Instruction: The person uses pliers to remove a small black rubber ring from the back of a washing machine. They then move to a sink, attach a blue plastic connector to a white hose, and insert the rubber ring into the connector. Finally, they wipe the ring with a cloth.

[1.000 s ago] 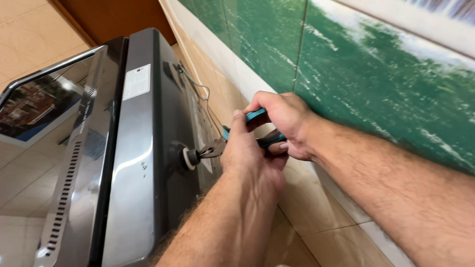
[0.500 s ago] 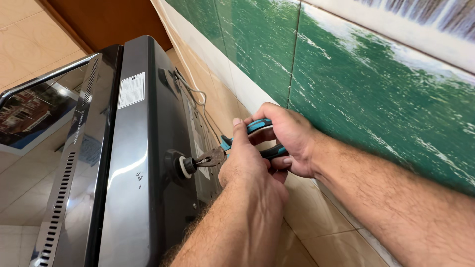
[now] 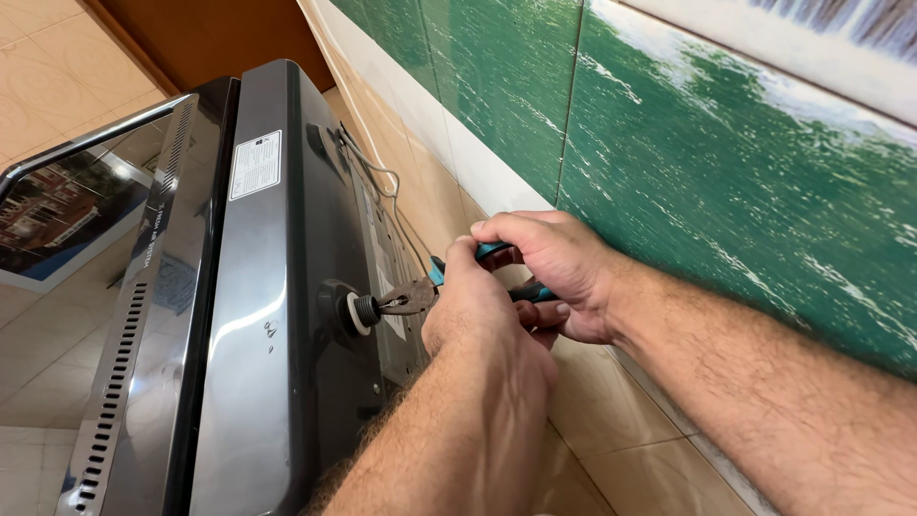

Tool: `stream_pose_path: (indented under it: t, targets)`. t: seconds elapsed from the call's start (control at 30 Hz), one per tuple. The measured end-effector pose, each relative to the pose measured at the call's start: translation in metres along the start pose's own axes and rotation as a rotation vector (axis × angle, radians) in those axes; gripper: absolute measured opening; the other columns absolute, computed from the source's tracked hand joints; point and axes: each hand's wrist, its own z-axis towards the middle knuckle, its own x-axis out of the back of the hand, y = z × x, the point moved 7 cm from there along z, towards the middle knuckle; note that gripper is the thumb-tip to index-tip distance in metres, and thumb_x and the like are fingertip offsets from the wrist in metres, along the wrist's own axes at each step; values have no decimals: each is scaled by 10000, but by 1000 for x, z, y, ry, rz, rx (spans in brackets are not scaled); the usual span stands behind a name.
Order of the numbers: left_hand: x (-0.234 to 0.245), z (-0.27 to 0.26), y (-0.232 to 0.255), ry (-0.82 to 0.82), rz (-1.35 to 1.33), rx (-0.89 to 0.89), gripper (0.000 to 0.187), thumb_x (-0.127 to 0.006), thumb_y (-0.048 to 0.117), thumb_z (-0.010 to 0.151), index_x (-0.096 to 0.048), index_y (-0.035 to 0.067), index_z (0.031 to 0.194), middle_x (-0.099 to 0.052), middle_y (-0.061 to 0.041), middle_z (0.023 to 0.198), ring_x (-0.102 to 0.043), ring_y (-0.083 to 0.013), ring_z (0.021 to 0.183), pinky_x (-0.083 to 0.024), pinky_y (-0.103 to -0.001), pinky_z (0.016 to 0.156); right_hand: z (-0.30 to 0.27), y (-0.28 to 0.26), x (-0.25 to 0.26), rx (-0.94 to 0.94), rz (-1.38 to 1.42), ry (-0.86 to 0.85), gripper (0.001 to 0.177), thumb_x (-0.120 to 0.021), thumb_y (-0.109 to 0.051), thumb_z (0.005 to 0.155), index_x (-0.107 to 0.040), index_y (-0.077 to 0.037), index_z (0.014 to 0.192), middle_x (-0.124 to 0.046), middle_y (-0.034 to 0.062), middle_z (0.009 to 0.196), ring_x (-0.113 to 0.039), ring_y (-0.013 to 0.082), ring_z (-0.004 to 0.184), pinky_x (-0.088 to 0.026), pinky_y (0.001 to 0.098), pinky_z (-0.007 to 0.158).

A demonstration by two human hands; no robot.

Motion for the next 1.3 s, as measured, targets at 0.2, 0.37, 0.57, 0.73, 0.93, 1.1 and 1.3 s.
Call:
stream_pose_path:
  t: [0.2,0.37,0.57,0.73,0.93,1.1,1.3]
  targets:
    - [4,-5,3,13,21,2,349,-669,364,880,-691,22,941,-638,-167,690,-518,-261,419,-447,-373,429,-7,5,1,-4,-10,63,287,-670,-337,864,-697,-64,949,-560,91,691,-463,144,439,-301,236,312]
    - [4,6,1,-32,-11,15,323,-664,361,895,-661,51,988,-648,-161,747,-438,-201,462,-453,-357,424,-13,6,1,31,-27,146,237,-678,-299,850,-707,-86,949,-612,89,713,-567,158,529,-449,276,394]
    - [2,-2,-13,-45,23,42,346,-659,383,872,-678,54,977,-656,-156,772,-500,-223,467,-416,-348,433,-27,4,13,100,6,170,239,-693,-317,848,-700,-91,923,-664,68,764,-602,184,584,-431,298,401]
    - [-2,-3,-14,-135,78,16,341,-642,388,867,-662,65,972,-658,-145,747,-475,-200,469,-422,-344,433,-37,7,15,133,17,197,237,-677,-302,834,-711,-84,918,-638,80,762,-594,169,597,-454,308,422]
    - [0,-6,-16,-176,117,-17,388,-678,415,822,-669,43,936,-640,-109,710,-480,-190,461,-444,-352,444,-48,3,15,251,95,229,208,-677,-276,856,-668,-70,882,-641,65,767,-606,168,573,-436,312,413]
    - [6,-9,-21,-186,227,16,415,-721,430,812,-613,57,959,-585,-103,701,-466,-180,503,-455,-341,480,-57,13,25,273,115,320,196,-669,-280,875,-666,-84,882,-625,50,756,-593,174,542,-430,299,419]
    - [16,-20,-31,-339,427,-11,506,-753,533,779,-633,63,925,-585,-58,709,-521,-156,564,-508,-313,549,-79,39,39,341,225,396,251,-707,-299,1013,-636,-66,949,-593,74,812,-567,187,571,-427,319,420]
